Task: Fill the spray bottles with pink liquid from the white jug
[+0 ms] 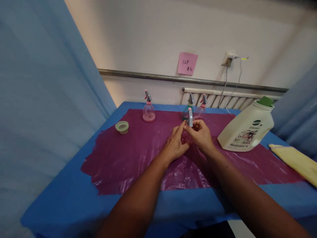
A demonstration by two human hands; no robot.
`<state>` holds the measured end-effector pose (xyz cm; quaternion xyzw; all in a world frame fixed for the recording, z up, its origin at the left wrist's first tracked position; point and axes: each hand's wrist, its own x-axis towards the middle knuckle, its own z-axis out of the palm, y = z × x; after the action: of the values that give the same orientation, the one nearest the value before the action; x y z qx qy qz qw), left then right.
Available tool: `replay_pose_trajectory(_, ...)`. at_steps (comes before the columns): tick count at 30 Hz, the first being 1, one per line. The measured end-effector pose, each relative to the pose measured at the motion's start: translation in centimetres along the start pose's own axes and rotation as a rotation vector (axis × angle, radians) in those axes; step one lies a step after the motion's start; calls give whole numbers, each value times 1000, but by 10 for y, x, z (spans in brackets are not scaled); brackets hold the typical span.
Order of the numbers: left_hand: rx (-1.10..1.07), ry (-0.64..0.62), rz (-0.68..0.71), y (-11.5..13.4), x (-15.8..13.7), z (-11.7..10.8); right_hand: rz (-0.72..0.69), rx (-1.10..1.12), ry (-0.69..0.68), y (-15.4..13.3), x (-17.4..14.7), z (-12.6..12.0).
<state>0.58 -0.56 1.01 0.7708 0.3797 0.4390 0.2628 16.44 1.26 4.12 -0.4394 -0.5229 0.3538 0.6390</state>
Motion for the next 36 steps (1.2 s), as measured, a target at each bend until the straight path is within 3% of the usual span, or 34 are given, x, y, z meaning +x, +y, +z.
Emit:
replay_pose_trajectory(8, 14, -5, 11, -3, 0, 2, -102, -192, -212, -7, 4, -21)
replay_pose_trajectory(21, 29, 25, 23, 0, 0, 4, -28, -211, 18, -4, 2, -7)
replay_pose_trajectory(30, 294, 70, -156, 16, 0, 6, -48, -244, 132, -9, -8, 9)
replay_pose_trajectory(36, 268, 192, -75, 19, 2, 1, -117, -248, 123, -24, 15, 12)
